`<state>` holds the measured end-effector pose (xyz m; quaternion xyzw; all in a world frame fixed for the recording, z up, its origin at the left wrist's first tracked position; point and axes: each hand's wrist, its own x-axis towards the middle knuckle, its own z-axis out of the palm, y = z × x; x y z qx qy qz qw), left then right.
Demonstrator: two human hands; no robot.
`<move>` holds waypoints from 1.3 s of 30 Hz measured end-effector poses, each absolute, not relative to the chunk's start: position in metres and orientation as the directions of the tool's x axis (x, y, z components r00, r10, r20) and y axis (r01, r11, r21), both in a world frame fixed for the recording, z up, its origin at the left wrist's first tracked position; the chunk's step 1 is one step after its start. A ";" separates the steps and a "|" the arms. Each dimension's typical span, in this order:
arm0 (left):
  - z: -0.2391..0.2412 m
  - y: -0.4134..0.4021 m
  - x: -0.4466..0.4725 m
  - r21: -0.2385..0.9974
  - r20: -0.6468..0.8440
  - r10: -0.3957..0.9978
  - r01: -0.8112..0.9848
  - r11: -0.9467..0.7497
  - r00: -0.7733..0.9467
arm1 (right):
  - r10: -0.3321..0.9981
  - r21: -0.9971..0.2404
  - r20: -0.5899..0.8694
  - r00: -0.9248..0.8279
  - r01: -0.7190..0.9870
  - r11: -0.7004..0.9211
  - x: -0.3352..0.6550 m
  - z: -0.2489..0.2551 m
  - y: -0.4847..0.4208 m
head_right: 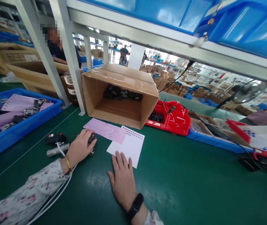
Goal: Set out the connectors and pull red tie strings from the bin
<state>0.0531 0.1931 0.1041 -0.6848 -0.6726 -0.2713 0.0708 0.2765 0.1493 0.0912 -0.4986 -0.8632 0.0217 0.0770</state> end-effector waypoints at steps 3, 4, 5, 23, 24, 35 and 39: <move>0.105 0.192 0.051 0.278 0.473 0.880 0.954 -0.111 -0.035 | 0.865 -0.125 0.109 -0.490 0.856 0.501 0.277 0.092 0.148; 0.104 0.193 0.051 0.280 0.474 0.880 0.953 -0.114 -0.034 | 0.864 -0.126 0.108 -0.492 0.855 0.503 0.277 0.091 0.148; 0.104 0.193 0.051 0.282 0.476 0.879 0.952 -0.116 -0.034 | 0.864 -0.127 0.109 -0.492 0.855 0.503 0.277 0.091 0.148; 0.096 0.199 0.048 0.295 0.497 0.867 0.945 -0.138 -0.029 | 0.863 -0.119 0.107 -0.494 0.855 0.505 0.279 0.085 0.151; 0.096 0.199 0.048 0.298 0.495 0.868 0.945 -0.137 -0.030 | 0.863 -0.120 0.103 -0.494 0.855 0.504 0.279 0.085 0.151; 0.096 0.199 0.048 0.310 0.476 0.878 0.942 -0.125 -0.040 | 0.867 -0.133 0.092 -0.489 0.857 0.497 0.278 0.089 0.151; 0.095 0.198 0.047 0.304 0.477 0.878 0.944 -0.125 -0.037 | 0.864 -0.125 0.096 -0.495 0.855 0.504 0.279 0.089 0.151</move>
